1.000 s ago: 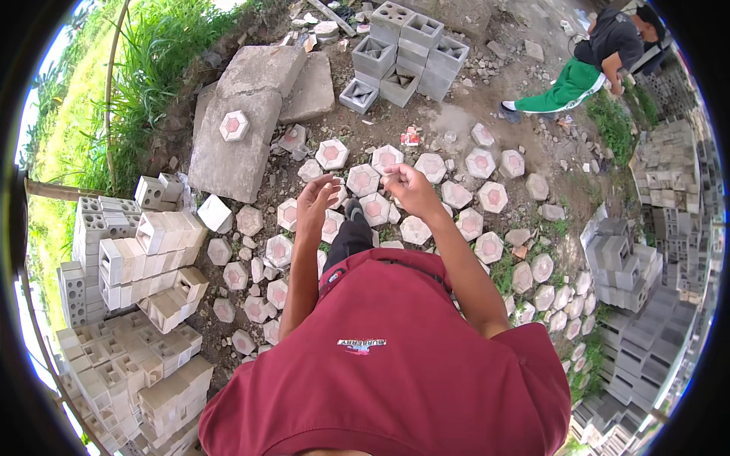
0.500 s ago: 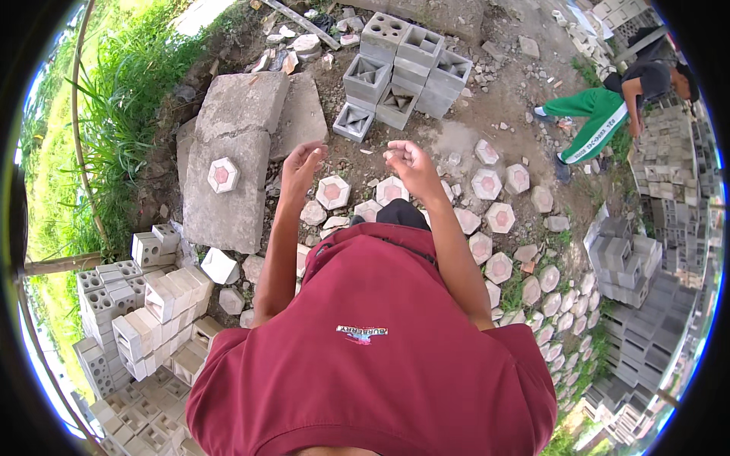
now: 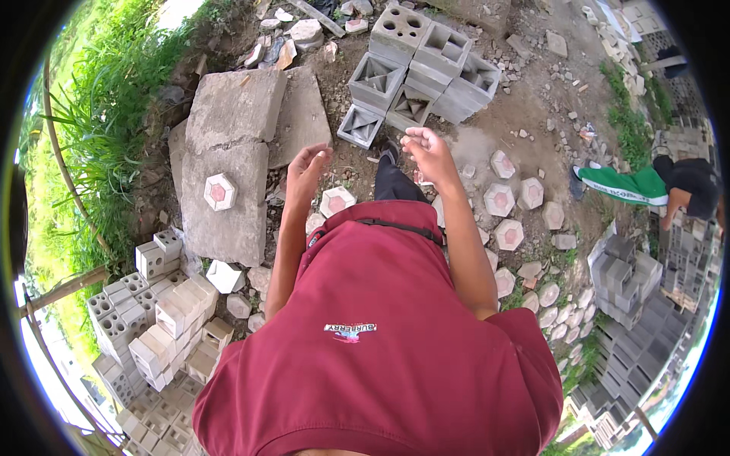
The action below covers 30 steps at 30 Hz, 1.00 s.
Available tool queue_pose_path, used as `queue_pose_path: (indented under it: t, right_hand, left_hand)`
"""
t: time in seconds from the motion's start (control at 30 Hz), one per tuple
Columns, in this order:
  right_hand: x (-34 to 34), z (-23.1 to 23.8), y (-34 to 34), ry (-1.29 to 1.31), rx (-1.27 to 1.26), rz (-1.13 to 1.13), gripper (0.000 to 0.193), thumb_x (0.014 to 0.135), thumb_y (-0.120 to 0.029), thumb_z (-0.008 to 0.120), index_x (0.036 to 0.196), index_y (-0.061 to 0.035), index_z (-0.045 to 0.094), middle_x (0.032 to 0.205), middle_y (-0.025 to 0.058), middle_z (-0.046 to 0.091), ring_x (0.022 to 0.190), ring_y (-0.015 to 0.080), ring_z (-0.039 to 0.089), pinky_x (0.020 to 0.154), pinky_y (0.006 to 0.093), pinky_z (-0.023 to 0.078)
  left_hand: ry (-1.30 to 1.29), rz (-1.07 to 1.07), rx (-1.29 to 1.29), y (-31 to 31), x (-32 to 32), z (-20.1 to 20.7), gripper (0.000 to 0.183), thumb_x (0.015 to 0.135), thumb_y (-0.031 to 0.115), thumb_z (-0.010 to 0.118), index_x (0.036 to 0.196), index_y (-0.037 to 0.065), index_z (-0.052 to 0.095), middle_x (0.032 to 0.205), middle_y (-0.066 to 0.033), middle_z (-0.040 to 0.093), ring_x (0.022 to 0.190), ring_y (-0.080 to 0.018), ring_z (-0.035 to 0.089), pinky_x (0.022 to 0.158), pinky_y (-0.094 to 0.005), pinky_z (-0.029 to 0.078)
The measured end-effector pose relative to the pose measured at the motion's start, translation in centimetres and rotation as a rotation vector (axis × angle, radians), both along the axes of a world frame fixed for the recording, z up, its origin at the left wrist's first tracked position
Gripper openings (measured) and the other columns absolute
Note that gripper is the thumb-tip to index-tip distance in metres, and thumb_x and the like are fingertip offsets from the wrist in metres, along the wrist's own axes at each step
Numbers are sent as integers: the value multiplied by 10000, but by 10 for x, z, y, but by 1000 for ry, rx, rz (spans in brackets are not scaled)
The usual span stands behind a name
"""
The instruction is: The person picks up decorative concrete blocks one at a time and stacks them onto a pile of other blocks in an outdoor area.
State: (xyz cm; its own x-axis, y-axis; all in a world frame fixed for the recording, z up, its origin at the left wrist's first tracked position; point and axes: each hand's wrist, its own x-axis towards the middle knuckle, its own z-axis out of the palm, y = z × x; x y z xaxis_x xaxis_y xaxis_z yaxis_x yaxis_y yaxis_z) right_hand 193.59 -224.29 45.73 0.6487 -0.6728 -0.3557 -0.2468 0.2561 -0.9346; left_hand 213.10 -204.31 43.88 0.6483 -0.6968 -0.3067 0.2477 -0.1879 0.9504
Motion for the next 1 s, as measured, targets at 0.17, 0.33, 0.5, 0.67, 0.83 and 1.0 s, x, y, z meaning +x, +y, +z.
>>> queue_pose_path:
  t: [0.17,0.33,0.5,0.67,0.83,1.0]
  right_hand:
    - [72,-29,-96,45,-162,66,319,893,-178,624,1145,8,568,967,60,664,856,106,611,752,266,488]
    - [113,-55,-155,62,74,41,349,884,-198,627,1145,26,563,981,115,672,872,181,642,752,297,496]
    - [138,-99,-199,376,-419,280,415,845,-229,634,1161,27,550,979,204,660,877,307,657,780,385,509]
    - [175,-151,-227,521,-541,293,429,849,-251,629,1170,18,540,984,201,662,905,322,655,802,404,507]
    - [227,-251,-251,589,-185,78,584,828,-319,658,1274,3,460,1058,216,638,994,350,626,875,431,482]
    - [258,-401,-273,659,-353,-21,988,788,-474,700,1400,106,186,1315,389,390,1225,469,434,1030,453,364]
  left_hand:
    - [-49,-6,88,-87,66,-16,304,942,190,552,1183,5,571,1111,-93,653,1010,-162,612,828,-290,480]
    - [-11,-86,110,-173,112,-25,283,923,144,565,1152,-23,575,1071,-93,655,1003,-152,605,893,-283,463]
    - [-36,-171,208,-238,152,-65,307,924,170,574,1167,-18,571,1085,-102,654,1025,-172,609,901,-297,466]
    - [-114,-230,353,-278,188,-165,321,909,155,571,1173,-28,569,1086,-127,658,1036,-199,610,918,-320,453]
    - [-385,-291,744,-311,223,-276,571,767,339,692,1199,-10,554,1185,-250,569,1153,-376,522,996,-427,402]
    - [-516,-310,651,-373,259,-366,673,764,343,705,1294,-2,475,1300,-254,491,1207,-386,479,1026,-417,385]
